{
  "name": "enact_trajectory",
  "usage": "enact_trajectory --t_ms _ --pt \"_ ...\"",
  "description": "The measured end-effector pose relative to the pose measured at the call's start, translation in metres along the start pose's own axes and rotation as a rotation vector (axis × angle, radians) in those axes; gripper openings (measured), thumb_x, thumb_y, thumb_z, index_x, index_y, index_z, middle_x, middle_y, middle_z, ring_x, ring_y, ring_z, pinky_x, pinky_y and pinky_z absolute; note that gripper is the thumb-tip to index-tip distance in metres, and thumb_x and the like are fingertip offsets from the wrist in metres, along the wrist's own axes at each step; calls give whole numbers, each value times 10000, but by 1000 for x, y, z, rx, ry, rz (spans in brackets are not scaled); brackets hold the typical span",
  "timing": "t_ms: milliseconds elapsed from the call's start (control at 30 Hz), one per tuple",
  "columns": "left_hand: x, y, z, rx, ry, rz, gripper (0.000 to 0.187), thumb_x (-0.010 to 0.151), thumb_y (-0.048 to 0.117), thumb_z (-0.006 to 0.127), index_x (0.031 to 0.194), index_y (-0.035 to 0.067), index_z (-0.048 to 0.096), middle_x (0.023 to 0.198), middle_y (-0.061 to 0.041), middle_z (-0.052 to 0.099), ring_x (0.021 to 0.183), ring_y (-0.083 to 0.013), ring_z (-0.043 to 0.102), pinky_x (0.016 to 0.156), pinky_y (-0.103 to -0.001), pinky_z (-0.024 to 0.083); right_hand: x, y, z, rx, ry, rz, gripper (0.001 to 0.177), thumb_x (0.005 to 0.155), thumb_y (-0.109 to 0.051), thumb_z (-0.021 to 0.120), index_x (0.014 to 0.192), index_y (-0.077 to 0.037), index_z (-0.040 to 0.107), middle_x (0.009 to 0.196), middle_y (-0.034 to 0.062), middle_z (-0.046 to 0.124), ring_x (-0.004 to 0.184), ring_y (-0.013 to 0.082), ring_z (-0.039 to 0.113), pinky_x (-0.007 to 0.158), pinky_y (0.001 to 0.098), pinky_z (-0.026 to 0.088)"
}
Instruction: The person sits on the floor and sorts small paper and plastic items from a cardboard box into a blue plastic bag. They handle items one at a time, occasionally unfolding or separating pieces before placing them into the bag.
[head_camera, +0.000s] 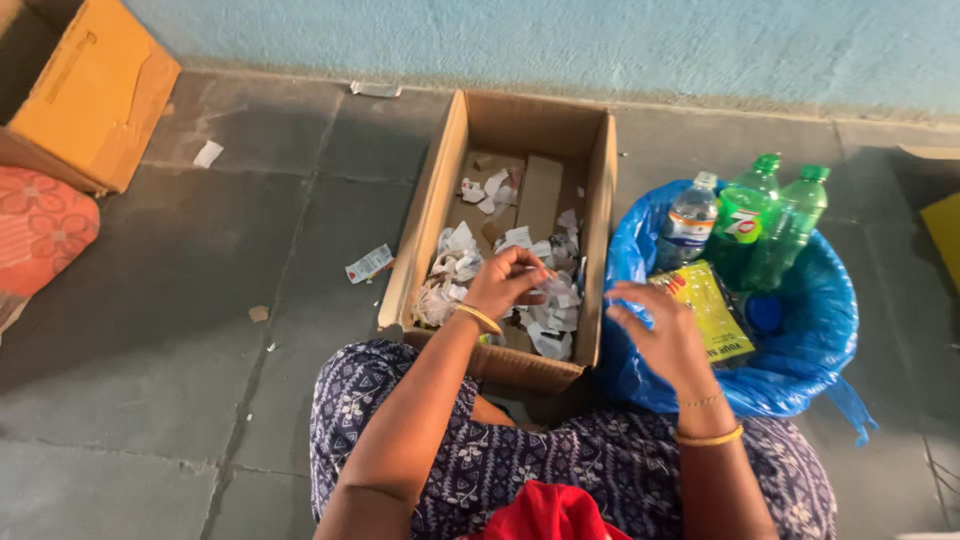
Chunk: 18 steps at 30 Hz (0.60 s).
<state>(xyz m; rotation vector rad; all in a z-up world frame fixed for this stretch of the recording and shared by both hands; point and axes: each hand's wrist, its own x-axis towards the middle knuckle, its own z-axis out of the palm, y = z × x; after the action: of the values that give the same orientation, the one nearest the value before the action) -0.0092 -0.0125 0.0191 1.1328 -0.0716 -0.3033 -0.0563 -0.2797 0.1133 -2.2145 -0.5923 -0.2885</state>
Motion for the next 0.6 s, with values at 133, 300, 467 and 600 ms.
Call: enact_trajectory --t_ms 133,300,467,600 --pt "-2 -3 10 -15 -22 55 118 941 26 715 1025 13 633 1071 -118 736 989 -175 724 821 -341 647 4 -2 26 185 -142 -106 271 820 -158 803 1078 -82 775 1183 182 714 1078 327 694 901 382 535" --pt "2 -12 9 66 -35 123 145 935 -14 723 1036 5 621 1059 -123 738 974 -171 717 828 -332 630 7 -1 44 154 -257 98 311 814 -213 826 1094 -90 774 1063 121 733 986 280 713 861 362 549" --pt "4 -15 8 20 -21 142 157 922 -26 719 1031 14 615 1039 -85 710 973 -158 721 839 -335 644 13 6 27 154 -273 58 369 790 -229 820 1126 -87 765 1146 121 726 1062 292 694 923 363 531" --pt "6 -22 13 32 -58 104 169 918 -21 727 1047 13 623 1024 -77 708 939 -160 722 835 -326 638 11 9 27 155 -285 19 458 763 -206 836 1178 -49 722 1260 160 679 1176 317 640 977 383 490"
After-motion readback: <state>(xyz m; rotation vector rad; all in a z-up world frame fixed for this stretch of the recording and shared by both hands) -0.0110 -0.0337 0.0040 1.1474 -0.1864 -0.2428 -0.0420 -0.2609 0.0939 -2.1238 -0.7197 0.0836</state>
